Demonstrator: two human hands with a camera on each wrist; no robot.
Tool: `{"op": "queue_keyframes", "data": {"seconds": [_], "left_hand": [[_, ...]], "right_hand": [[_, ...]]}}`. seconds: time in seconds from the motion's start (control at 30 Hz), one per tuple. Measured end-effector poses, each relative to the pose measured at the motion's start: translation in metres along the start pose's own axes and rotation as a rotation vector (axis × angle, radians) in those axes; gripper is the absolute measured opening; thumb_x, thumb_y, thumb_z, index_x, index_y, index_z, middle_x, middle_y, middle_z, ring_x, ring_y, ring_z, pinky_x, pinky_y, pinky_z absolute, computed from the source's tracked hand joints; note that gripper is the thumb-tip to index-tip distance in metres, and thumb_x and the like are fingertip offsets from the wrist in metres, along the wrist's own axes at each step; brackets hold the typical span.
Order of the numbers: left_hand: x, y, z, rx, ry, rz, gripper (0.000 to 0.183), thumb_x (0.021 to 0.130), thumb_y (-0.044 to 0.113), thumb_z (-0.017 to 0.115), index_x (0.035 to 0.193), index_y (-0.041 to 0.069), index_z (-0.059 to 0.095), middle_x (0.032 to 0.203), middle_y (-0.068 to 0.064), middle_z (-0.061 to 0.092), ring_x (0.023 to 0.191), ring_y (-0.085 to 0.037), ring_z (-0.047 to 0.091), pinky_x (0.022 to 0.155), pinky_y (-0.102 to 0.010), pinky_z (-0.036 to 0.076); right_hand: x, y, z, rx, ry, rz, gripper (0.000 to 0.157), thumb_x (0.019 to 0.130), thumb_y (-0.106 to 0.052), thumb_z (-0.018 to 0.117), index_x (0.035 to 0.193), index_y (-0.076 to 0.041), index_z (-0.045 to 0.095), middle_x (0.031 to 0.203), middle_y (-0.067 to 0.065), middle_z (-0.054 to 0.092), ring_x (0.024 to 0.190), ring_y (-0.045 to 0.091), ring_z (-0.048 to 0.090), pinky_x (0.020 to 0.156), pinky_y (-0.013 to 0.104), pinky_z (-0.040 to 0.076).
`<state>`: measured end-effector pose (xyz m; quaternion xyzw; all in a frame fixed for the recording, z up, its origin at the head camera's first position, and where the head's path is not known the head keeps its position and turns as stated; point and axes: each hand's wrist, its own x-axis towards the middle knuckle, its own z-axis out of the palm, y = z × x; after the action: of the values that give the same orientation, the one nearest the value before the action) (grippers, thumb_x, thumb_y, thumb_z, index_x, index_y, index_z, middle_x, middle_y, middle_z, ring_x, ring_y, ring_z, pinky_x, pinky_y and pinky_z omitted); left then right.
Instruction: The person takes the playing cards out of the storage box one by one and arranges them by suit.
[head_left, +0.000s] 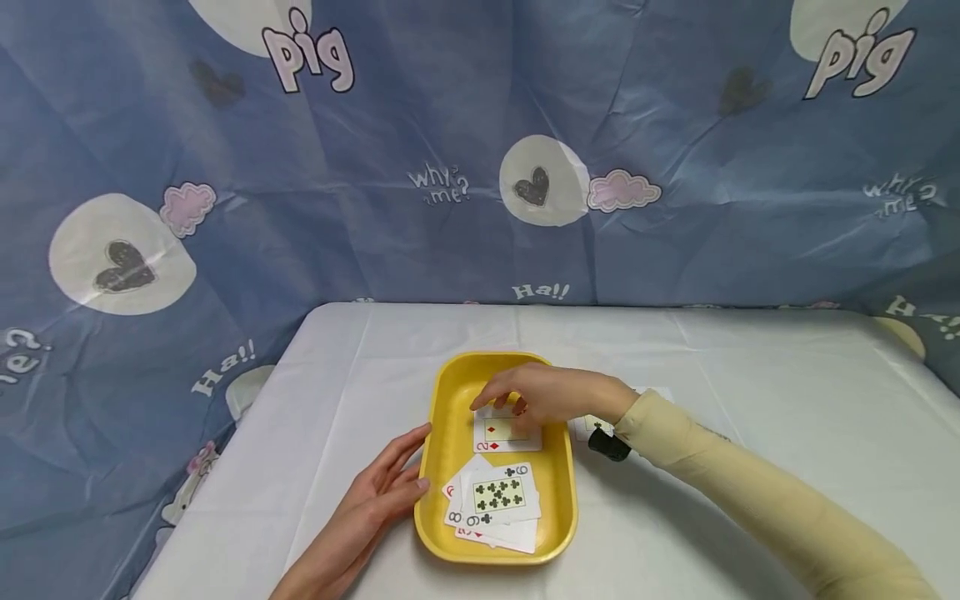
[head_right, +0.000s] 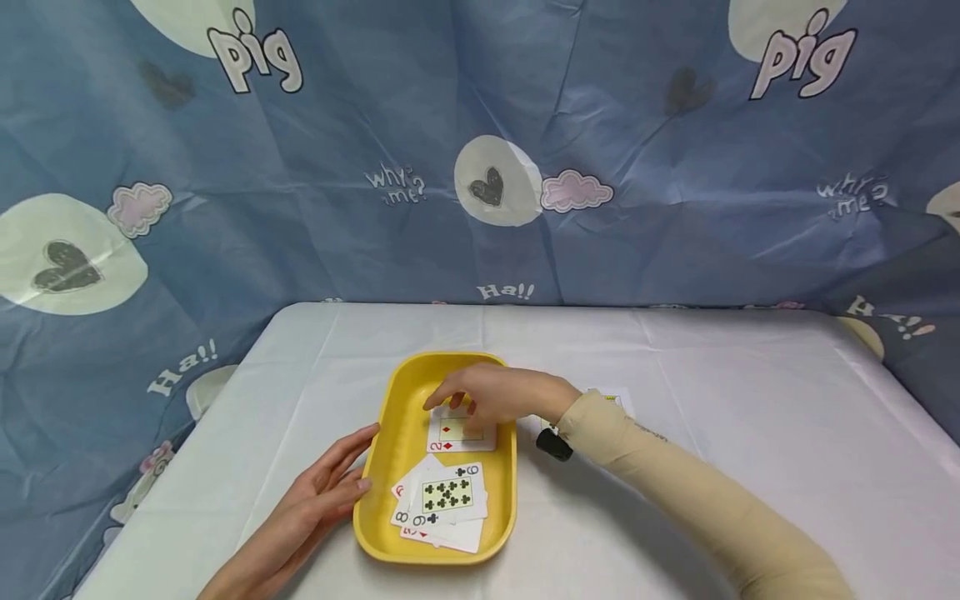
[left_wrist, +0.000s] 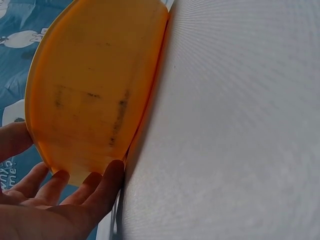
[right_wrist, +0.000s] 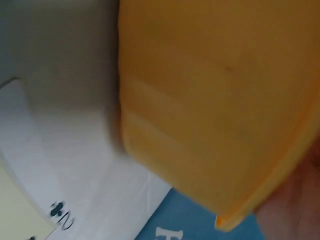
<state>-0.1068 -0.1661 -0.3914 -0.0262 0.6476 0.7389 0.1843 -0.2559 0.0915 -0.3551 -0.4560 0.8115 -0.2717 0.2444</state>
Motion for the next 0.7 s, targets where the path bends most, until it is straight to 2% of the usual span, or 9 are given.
{"op": "queue_keyframes", "data": {"seconds": [0.17, 0.33, 0.53, 0.7], "left_hand": [[0.0, 0.0, 0.001, 0.002, -0.002, -0.005, 0.062, 0.093, 0.015, 0.066, 0.149, 0.023, 0.039, 0.158, 0.0, 0.025, 0.139, -0.026, 0.037, 0.104, -0.038, 0.044], [0.0, 0.0, 0.001, 0.0, -0.004, -0.005, 0.062, 0.094, 0.014, 0.066, 0.149, 0.023, 0.039, 0.158, 0.0, 0.024, 0.139, -0.026, 0.037, 0.104, -0.037, 0.044], [0.001, -0.002, 0.001, 0.003, -0.014, -0.008, 0.063, 0.094, 0.015, 0.066, 0.15, 0.023, 0.038, 0.159, -0.001, 0.023, 0.14, -0.026, 0.036, 0.103, -0.037, 0.044], [0.001, -0.001, 0.0, 0.013, -0.006, -0.005, 0.063, 0.093, 0.016, 0.066, 0.149, 0.024, 0.039, 0.158, 0.001, 0.025, 0.14, -0.025, 0.036, 0.103, -0.035, 0.044]], "right_hand": [[0.01, 0.0, 0.0, -0.097, -0.047, 0.033, 0.063, 0.08, 0.001, 0.077, 0.138, -0.015, 0.058, 0.125, -0.001, 0.06, 0.103, 0.017, 0.059, 0.088, 0.026, 0.05], [0.02, 0.003, -0.001, -0.115, -0.096, 0.095, 0.068, 0.078, 0.002, 0.078, 0.14, -0.017, 0.056, 0.116, 0.001, 0.056, 0.096, 0.017, 0.058, 0.082, 0.023, 0.049], [0.028, 0.008, 0.003, -0.21, -0.104, 0.092, 0.06, 0.079, -0.007, 0.081, 0.133, -0.023, 0.062, 0.112, 0.001, 0.05, 0.093, 0.015, 0.05, 0.078, 0.023, 0.043], [0.032, 0.009, 0.005, -0.185, -0.084, 0.092, 0.051, 0.081, -0.012, 0.082, 0.127, -0.026, 0.064, 0.107, 0.004, 0.05, 0.09, 0.016, 0.048, 0.075, 0.023, 0.04]]}}
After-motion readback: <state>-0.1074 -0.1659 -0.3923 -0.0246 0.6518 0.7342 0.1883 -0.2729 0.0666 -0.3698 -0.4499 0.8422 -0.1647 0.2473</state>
